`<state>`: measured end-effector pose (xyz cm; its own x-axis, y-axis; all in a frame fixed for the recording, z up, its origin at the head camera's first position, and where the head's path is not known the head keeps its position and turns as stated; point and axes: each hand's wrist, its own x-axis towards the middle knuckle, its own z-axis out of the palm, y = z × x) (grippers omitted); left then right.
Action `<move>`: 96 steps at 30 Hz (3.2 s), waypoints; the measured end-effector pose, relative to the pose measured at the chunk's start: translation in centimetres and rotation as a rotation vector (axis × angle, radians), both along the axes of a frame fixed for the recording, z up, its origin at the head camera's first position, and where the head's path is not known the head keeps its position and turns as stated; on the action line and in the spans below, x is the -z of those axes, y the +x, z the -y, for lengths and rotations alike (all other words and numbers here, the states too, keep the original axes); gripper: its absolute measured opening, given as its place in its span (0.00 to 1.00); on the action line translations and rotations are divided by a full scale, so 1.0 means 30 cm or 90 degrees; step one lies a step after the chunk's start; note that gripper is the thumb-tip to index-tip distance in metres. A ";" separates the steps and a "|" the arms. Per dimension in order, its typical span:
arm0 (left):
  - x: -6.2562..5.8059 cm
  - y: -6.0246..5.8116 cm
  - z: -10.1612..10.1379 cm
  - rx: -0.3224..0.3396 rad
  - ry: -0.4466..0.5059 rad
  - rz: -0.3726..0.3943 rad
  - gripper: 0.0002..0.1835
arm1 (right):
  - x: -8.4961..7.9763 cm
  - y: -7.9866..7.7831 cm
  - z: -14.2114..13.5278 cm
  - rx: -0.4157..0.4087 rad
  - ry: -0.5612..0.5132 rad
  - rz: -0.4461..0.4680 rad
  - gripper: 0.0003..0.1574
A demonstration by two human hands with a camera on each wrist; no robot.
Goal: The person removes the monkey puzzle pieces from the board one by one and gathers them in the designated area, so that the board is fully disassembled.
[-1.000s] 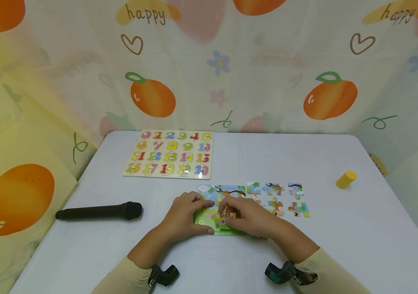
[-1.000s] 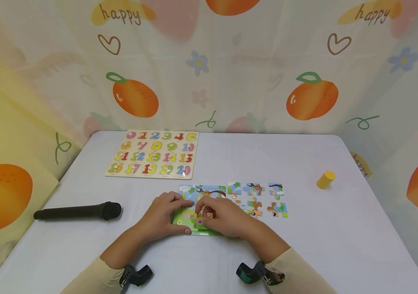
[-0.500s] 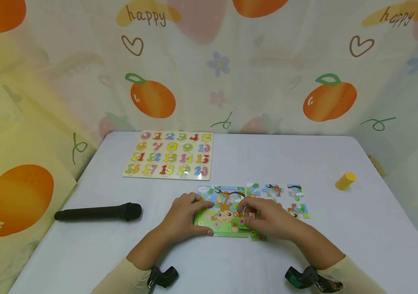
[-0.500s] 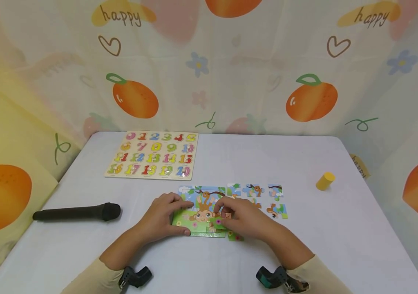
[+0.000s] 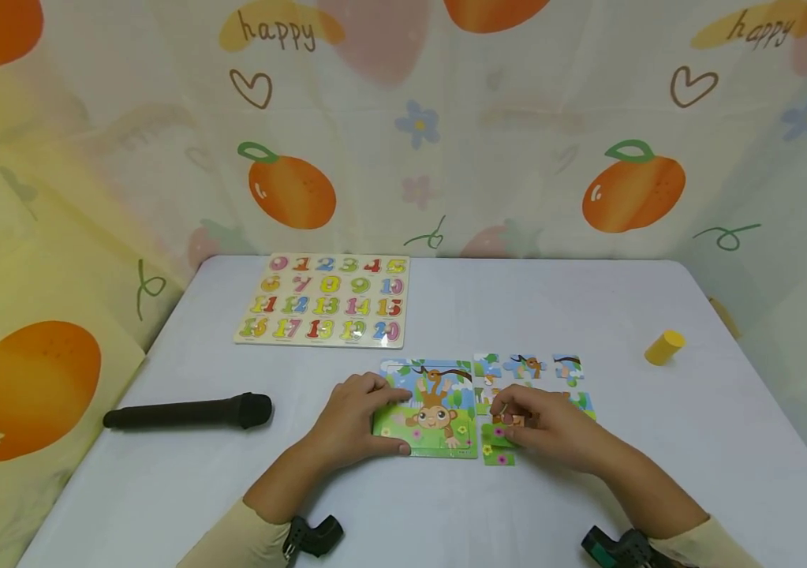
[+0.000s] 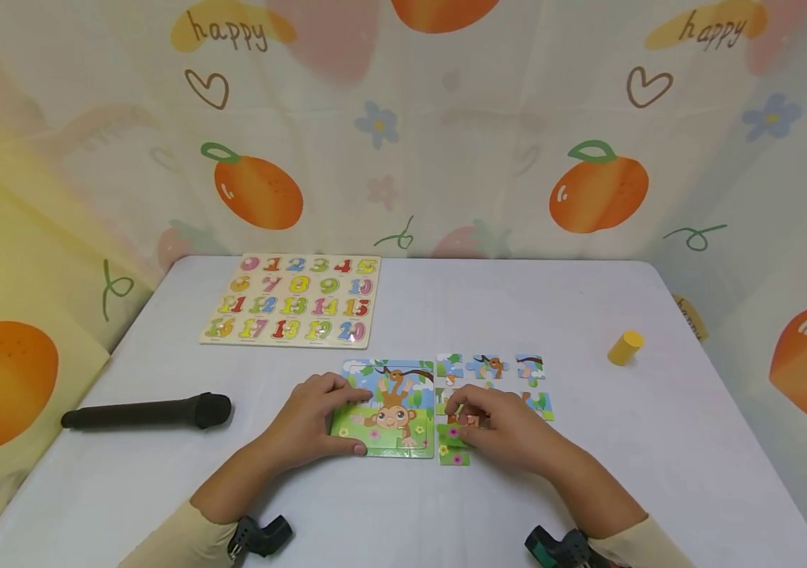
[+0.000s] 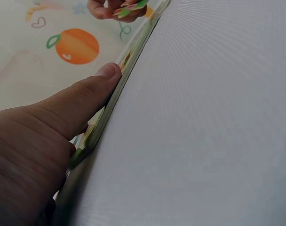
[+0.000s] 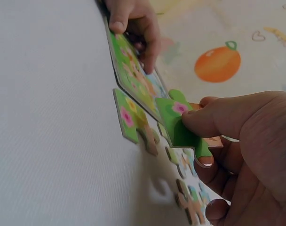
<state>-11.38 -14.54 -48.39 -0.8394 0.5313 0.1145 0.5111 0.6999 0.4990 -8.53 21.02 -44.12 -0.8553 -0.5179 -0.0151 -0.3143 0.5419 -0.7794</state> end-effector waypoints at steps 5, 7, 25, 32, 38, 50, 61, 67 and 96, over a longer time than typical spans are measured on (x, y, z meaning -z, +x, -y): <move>-0.002 -0.001 0.002 0.002 0.000 -0.009 0.40 | -0.006 0.013 -0.038 0.015 0.014 -0.015 0.11; -0.002 0.000 0.002 0.002 0.001 -0.009 0.40 | -0.008 0.019 -0.052 0.021 0.029 -0.023 0.10; -0.004 0.003 0.001 0.002 -0.001 -0.004 0.40 | 0.016 0.092 -0.154 0.045 0.066 -0.052 0.15; -0.008 0.005 -0.002 -0.004 -0.004 -0.002 0.40 | 0.042 0.111 -0.165 0.029 0.022 -0.059 0.15; -0.008 0.003 -0.002 -0.005 -0.004 0.002 0.40 | 0.066 0.114 -0.159 0.032 0.003 -0.091 0.18; -0.009 0.005 -0.003 -0.005 -0.006 0.002 0.40 | 0.093 0.115 -0.165 0.025 0.017 -0.222 0.26; -0.017 0.011 0.001 -0.003 -0.017 0.008 0.40 | 0.097 0.107 -0.157 0.002 -0.010 -0.244 0.23; -0.019 0.011 0.005 0.009 -0.017 -0.003 0.40 | 0.082 0.106 -0.155 0.020 -0.006 -0.191 0.19; -0.024 -0.007 -0.105 0.073 -0.015 -0.003 0.41 | 0.032 -0.053 -0.006 -0.118 -0.076 -0.110 0.12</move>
<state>-11.59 -11.38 -47.67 -0.7727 0.6260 0.1051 0.5906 0.6482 0.4807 -10.12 21.19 -45.10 -0.7304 -0.6553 0.1924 -0.5329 0.3705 -0.7608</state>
